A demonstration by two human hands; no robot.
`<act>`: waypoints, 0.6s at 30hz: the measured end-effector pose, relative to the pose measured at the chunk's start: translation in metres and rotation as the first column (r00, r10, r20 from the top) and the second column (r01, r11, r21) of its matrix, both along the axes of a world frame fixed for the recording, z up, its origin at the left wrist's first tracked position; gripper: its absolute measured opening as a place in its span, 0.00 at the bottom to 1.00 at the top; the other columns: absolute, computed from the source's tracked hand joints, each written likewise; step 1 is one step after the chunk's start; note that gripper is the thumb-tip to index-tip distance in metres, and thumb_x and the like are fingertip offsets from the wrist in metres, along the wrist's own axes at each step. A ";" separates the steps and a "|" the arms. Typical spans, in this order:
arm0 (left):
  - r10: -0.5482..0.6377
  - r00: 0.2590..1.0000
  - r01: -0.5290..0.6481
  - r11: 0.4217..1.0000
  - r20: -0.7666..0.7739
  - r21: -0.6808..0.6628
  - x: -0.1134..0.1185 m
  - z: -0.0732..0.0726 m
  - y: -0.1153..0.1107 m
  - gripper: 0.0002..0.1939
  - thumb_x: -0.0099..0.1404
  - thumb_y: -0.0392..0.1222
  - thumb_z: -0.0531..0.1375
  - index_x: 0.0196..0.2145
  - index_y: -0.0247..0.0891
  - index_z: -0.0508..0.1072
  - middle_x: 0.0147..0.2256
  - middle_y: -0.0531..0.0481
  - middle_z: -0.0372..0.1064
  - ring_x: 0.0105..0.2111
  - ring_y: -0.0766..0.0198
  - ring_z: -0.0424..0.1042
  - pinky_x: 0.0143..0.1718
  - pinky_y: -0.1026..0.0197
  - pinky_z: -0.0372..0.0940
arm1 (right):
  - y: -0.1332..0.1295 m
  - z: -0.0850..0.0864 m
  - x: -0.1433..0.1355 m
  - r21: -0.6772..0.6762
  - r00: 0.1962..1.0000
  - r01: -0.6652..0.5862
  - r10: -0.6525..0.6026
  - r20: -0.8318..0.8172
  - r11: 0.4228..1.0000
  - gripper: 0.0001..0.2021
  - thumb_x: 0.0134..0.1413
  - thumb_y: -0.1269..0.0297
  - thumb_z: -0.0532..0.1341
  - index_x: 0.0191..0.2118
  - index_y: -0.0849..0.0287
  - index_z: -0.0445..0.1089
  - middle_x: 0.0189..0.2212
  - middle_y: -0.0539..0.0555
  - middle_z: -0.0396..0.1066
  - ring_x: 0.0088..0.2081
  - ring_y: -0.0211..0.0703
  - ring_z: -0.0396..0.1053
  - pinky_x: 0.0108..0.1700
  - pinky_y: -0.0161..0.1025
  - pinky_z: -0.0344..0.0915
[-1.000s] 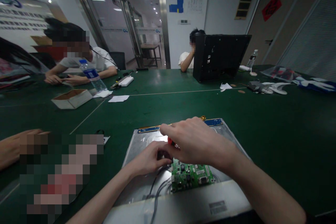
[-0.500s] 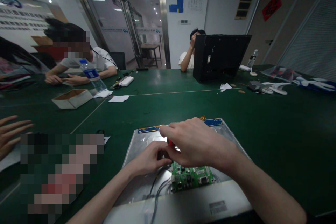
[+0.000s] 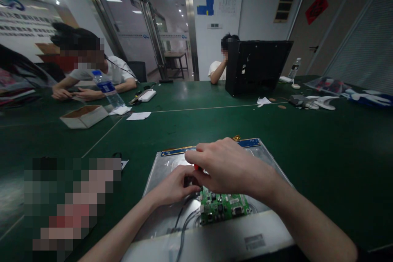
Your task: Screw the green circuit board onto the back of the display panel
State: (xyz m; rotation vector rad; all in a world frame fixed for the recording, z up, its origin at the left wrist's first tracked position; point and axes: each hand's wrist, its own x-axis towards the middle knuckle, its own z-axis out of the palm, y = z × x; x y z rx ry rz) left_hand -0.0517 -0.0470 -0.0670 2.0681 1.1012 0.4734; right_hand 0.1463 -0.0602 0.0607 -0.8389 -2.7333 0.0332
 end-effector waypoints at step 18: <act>-0.037 0.996 0.040 0.998 0.083 -0.040 0.003 0.002 0.000 0.07 0.55 0.41 0.58 0.31 0.36 0.72 0.29 0.50 0.71 0.36 0.55 0.69 0.39 0.57 0.66 | 0.000 -0.001 -0.001 0.024 1.000 -0.005 0.006 -0.021 1.000 0.05 0.56 0.66 0.55 0.38 0.60 0.63 0.30 0.51 0.70 0.24 0.36 0.58 0.22 0.37 0.42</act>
